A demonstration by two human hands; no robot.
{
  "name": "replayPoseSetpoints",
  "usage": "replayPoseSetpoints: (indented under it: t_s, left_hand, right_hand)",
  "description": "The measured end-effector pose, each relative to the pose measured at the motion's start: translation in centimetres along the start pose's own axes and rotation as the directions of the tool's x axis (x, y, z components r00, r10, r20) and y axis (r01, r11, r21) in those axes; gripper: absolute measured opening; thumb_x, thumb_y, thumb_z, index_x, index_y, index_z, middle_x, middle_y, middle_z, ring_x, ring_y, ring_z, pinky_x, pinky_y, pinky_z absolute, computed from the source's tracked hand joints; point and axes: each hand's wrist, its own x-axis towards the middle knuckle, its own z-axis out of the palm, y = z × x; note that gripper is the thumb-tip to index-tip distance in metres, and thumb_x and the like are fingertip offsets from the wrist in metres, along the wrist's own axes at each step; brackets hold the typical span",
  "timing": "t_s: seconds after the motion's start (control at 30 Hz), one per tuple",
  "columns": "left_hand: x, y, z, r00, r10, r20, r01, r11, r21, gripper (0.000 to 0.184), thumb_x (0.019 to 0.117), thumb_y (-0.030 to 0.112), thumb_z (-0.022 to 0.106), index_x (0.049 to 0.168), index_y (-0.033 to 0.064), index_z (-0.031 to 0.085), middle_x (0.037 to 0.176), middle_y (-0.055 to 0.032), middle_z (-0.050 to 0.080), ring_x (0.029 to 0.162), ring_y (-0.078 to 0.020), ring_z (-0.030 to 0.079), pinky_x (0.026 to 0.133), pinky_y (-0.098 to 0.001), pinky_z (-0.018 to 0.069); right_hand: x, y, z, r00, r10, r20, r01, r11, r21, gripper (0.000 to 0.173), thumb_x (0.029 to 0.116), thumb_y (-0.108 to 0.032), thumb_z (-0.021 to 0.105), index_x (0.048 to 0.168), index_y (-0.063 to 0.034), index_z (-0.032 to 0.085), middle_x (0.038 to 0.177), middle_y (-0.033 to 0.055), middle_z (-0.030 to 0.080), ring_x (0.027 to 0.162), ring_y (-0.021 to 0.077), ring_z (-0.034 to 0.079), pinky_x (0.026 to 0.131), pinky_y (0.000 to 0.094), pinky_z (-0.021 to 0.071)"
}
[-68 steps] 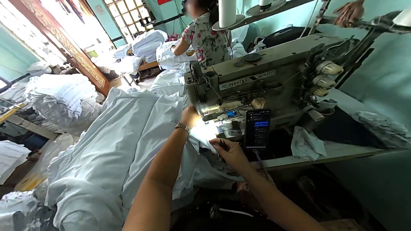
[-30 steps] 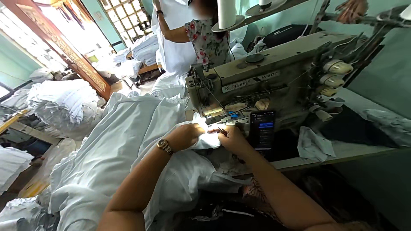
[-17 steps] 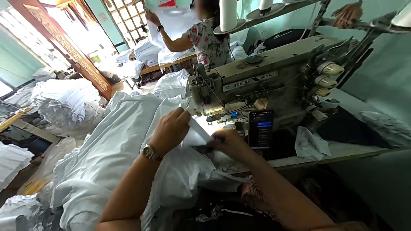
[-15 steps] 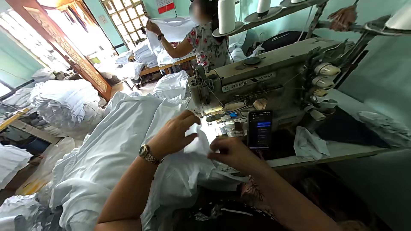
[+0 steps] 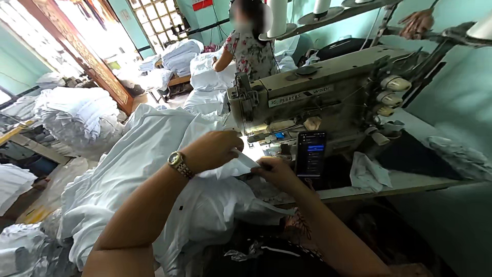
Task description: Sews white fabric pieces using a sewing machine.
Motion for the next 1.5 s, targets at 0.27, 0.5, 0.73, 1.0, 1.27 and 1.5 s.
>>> replayPoseSetpoints:
  t_s: [0.27, 0.5, 0.73, 1.0, 1.27, 1.5]
  left_hand:
    - [0.3, 3.1, 3.2, 0.966, -0.045, 0.254, 0.036, 0.998, 0.042, 0.015, 0.1012, 0.008, 0.054, 0.113, 0.0052, 0.063, 0.102, -0.0159, 0.067, 0.088, -0.0343, 0.069, 0.073, -0.0524, 0.0558]
    - [0.8, 4.3, 3.2, 0.965, -0.087, 0.247, 0.059, 0.991, 0.122, 0.016, 0.1015, 0.014, 0.059, 0.108, 0.0010, 0.065, 0.117, -0.0198, 0.059, 0.084, -0.0348, 0.067, 0.069, -0.0500, 0.0567]
    - [0.8, 4.4, 3.2, 0.958, -0.126, 0.256, 0.094, 0.987, 0.132, 0.019, 0.1038, 0.016, 0.055, 0.117, 0.0034, 0.062, 0.102, -0.0190, 0.065, 0.087, -0.0378, 0.069, 0.071, -0.0542, 0.0557]
    - [0.9, 4.0, 3.2, 0.973, -0.132, 0.188, 0.106, 0.984, 0.143, 0.020, 0.1011, 0.018, 0.061, 0.110, 0.0015, 0.066, 0.112, -0.0176, 0.064, 0.087, -0.0348, 0.068, 0.071, -0.0517, 0.0563]
    - [1.0, 4.0, 3.3, 0.966, -0.136, 0.221, 0.116, 0.988, 0.104, 0.024, 0.1030, 0.019, 0.056, 0.121, 0.0080, 0.066, 0.105, -0.0171, 0.068, 0.094, -0.0373, 0.069, 0.075, -0.0557, 0.0550]
    - [1.3, 3.8, 4.1, 0.961, -0.148, 0.232, 0.122, 0.985, 0.121, 0.020, 0.1025, 0.018, 0.056, 0.109, 0.0027, 0.068, 0.112, -0.0189, 0.064, 0.090, -0.0362, 0.068, 0.073, -0.0530, 0.0557]
  right_hand:
    - [-1.0, 1.9, 0.7, 0.998, -0.069, 0.009, 0.068, 0.996, 0.064, 0.016, 0.0914, -0.023, 0.075, 0.093, -0.0073, 0.077, 0.091, 0.0000, 0.073, 0.081, 0.0009, 0.065, 0.075, 0.0198, 0.0546]
    - [-1.0, 1.9, 0.7, 0.997, -0.083, -0.005, 0.083, 0.991, 0.109, 0.016, 0.0905, -0.023, 0.077, 0.090, -0.0071, 0.077, 0.091, -0.0005, 0.073, 0.081, 0.0002, 0.065, 0.074, 0.0182, 0.0541]
    - [-1.0, 1.7, 1.0, 0.996, -0.088, -0.008, 0.089, 0.992, 0.089, 0.020, 0.0893, -0.025, 0.078, 0.087, -0.0052, 0.076, 0.087, 0.0007, 0.072, 0.079, 0.0006, 0.064, 0.073, 0.0182, 0.0533]
    - [-1.1, 1.5, 1.3, 0.997, -0.073, -0.022, 0.075, 0.988, 0.133, 0.020, 0.0868, -0.025, 0.081, 0.084, -0.0059, 0.075, 0.085, -0.0014, 0.070, 0.076, -0.0005, 0.061, 0.069, 0.0168, 0.0514]
    - [-1.0, 1.5, 1.3, 0.997, -0.074, -0.039, 0.076, 0.995, 0.062, 0.020, 0.0900, -0.026, 0.078, 0.088, -0.0060, 0.075, 0.086, -0.0006, 0.069, 0.076, 0.0004, 0.061, 0.070, 0.0178, 0.0515]
    - [-0.9, 1.5, 1.0, 1.000, -0.018, -0.013, 0.018, 0.998, 0.053, 0.020, 0.0901, -0.025, 0.077, 0.091, -0.0057, 0.075, 0.086, 0.0002, 0.067, 0.073, 0.0009, 0.059, 0.067, 0.0173, 0.0499]
